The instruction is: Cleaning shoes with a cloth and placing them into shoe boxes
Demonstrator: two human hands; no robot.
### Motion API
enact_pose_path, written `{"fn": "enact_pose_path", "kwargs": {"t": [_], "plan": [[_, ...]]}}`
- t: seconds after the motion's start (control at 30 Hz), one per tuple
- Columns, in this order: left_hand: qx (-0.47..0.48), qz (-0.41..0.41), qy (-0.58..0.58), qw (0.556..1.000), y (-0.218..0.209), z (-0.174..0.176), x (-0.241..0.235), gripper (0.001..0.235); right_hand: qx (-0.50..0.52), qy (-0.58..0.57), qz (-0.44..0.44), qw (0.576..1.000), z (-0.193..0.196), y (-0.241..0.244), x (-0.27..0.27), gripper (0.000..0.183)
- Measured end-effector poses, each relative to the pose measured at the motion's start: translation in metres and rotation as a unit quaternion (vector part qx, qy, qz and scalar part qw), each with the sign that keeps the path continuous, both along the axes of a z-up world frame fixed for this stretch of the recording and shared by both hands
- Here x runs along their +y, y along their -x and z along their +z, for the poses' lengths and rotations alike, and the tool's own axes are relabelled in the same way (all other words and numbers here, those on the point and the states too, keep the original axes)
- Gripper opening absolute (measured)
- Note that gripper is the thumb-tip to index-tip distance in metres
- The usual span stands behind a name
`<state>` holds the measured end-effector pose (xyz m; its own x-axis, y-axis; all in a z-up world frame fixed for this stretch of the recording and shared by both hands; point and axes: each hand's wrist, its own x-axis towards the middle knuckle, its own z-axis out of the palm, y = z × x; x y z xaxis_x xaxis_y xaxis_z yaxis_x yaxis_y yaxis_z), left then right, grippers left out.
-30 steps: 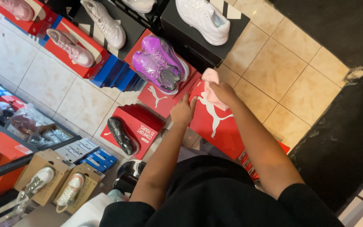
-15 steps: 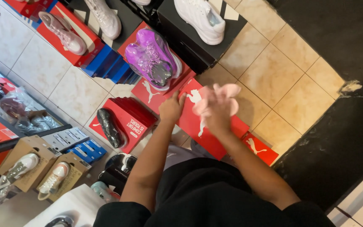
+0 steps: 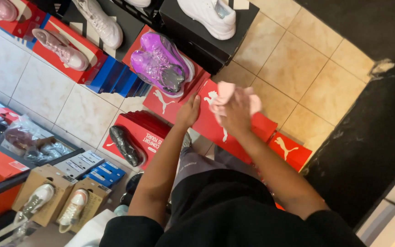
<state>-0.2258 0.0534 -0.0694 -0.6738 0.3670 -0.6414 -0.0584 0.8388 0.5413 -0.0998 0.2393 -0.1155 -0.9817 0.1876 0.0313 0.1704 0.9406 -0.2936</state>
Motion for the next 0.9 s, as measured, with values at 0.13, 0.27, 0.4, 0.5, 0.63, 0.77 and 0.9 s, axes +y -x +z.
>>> {"fn": "enact_pose_path", "kwargs": {"t": [0.13, 0.27, 0.4, 0.5, 0.63, 0.77, 0.9], "plan": [[-0.101, 0.016, -0.166, 0.981, 0.014, -0.01, -0.02, 0.067, 0.029, -0.014, 0.043, 0.999, -0.001, -0.009, -0.083, 0.063], [-0.09, -0.05, -0.127, 0.987, 0.021, -0.012, -0.013, 0.07, 0.102, -0.074, 0.041, 0.991, 0.026, -0.062, -0.072, 0.078], [-0.053, -0.079, -0.083, 0.992, 0.016, -0.001, -0.01, 0.07, -0.012, -0.086, -0.115, 0.99, -0.014, -0.066, -0.016, 0.068], [-0.037, -0.077, -0.072, 0.994, 0.015, -0.004, -0.009, 0.068, -0.036, -0.047, -0.216, 0.975, 0.028, -0.023, -0.038, 0.071], [-0.021, -0.069, -0.022, 0.997, 0.015, -0.041, -0.012, 0.068, 0.061, -0.05, -0.115, 0.99, 0.049, -0.022, -0.095, 0.05], [-0.019, -0.057, -0.027, 0.998, 0.013, -0.024, -0.005, 0.064, 0.037, -0.052, -0.11, 0.992, 0.041, -0.075, -0.062, 0.078], [-0.013, -0.057, -0.029, 0.998, 0.012, -0.021, -0.007, 0.061, 0.075, 0.021, -0.252, 0.965, -0.02, -0.145, 0.002, 0.054]]}}
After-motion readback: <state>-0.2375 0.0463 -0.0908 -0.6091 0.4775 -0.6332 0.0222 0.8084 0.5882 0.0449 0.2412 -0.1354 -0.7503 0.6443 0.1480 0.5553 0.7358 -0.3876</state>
